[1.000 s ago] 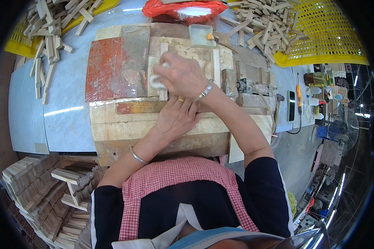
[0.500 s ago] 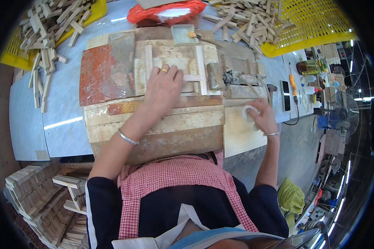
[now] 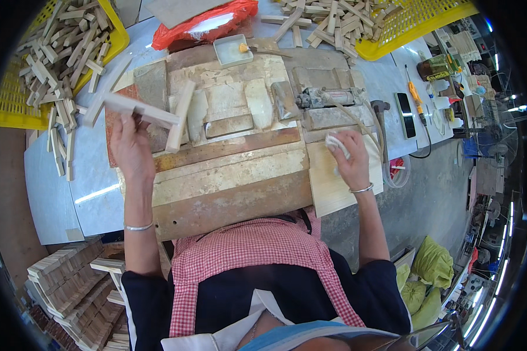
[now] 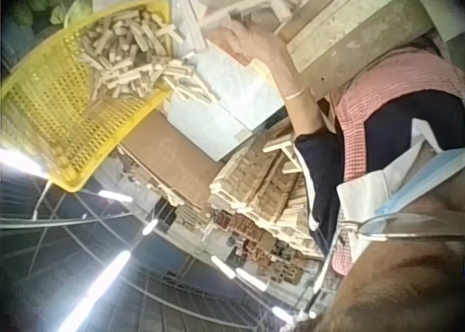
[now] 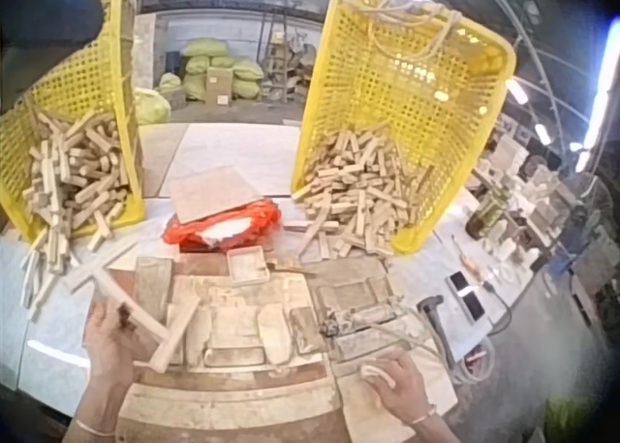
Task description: Assembling small wooden frames using glue and a hammer.
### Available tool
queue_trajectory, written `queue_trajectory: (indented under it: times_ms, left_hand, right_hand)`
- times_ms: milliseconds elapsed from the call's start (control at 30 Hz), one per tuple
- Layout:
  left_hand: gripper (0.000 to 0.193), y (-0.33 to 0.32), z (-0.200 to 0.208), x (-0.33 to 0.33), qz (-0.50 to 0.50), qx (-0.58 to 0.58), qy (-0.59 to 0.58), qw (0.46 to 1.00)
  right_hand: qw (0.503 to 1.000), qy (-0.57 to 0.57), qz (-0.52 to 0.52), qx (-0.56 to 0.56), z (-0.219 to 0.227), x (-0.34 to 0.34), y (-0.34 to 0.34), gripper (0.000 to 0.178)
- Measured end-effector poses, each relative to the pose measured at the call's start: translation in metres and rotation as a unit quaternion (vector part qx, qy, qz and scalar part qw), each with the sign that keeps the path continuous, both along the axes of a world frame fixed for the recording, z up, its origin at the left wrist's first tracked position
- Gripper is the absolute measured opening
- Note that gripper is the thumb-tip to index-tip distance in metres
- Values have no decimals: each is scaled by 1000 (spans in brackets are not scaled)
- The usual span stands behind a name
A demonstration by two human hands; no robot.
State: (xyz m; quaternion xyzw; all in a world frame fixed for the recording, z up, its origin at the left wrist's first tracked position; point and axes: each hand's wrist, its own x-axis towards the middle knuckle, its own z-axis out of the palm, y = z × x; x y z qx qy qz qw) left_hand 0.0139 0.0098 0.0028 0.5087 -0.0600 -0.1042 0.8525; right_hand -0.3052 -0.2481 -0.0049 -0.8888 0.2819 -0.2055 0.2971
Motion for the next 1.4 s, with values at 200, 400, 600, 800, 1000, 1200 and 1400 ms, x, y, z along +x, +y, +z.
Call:
queue_trajectory:
  times_ms: [200,400,600,800,1000,1200,1400]
  left_hand:
    - [27,67,-13,2,-95,165,97,977]
    - [25,87,-4,-16,-176,279,103,938]
    - [31,65,15,3,-70,515,-471,713]
    - [38,71,3,29,-113,546,-551,620]
    - [37,62,-3,23,-122,518,-558,636]
    - [35,-5,2,-7,-126,443,-590,664]
    - [33,-82,-24,-30,-160,387,-616,667]
  right_hand:
    - [957,78,250,-126,45,120,17,21]
    - [886,252,271,-281,23,198,6,22]
    - [889,164,427,-6,31,241,61,26]
    - [826,332,428,-155,39,285,97,26]
    - [937,138,240,-213,9,270,60,25]
    - [987,-7,122,-103,27,176,5,21]
    - [999,-1,22,-49,44,96,-9,20]
